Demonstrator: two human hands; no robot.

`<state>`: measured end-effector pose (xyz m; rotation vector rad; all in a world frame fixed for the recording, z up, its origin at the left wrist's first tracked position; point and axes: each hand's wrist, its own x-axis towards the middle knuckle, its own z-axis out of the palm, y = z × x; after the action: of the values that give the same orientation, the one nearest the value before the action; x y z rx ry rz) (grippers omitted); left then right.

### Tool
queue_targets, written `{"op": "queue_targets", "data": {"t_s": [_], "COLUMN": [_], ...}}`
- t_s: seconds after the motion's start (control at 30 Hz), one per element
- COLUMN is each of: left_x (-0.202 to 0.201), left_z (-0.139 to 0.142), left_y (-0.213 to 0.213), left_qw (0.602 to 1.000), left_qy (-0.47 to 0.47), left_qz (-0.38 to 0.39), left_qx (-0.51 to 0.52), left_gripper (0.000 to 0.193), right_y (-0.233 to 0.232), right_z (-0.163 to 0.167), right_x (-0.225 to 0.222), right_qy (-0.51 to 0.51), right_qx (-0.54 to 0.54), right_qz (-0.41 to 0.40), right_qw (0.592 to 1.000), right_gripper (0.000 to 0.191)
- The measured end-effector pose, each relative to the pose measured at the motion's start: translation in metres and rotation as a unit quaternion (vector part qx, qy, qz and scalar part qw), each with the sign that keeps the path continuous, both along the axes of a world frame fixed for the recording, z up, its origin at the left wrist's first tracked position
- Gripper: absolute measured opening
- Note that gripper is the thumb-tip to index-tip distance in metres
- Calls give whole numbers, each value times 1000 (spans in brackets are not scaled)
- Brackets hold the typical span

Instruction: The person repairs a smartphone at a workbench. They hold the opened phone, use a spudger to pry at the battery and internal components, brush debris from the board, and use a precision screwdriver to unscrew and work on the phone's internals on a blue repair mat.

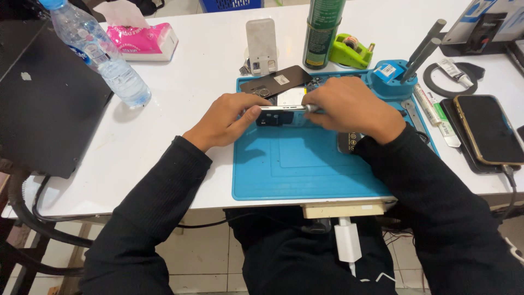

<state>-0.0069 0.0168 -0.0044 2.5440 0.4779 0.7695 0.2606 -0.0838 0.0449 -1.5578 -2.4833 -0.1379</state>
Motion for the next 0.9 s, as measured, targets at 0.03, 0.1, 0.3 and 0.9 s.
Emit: {"op": "queue_targets", "data": {"t_s": [0.03, 0.1, 0.3, 0.9], "left_x": [0, -1, 22, 34], "left_z": [1, 1, -16, -22], "left_y": [0, 0, -8, -13], "left_qw": [1000, 996, 980, 926], "left_qy": [-13, -38, -124, -232], "left_qz": [-2, -2, -17, -16], "left_qx": [-27, -82, -157, -297], "left_gripper": [34, 46, 42, 33], "right_y": [1, 5, 11, 16], "right_z": [1, 4, 9, -8], "right_x": [3, 10, 18, -4], "right_qy": [18, 54, 226, 308], "right_qx": [-21, -64, -116, -83], "right_qz": [-3, -6, 5, 35], "right_qw": [1000, 996, 967, 947], "right_gripper": [21, 20, 24, 26]}}
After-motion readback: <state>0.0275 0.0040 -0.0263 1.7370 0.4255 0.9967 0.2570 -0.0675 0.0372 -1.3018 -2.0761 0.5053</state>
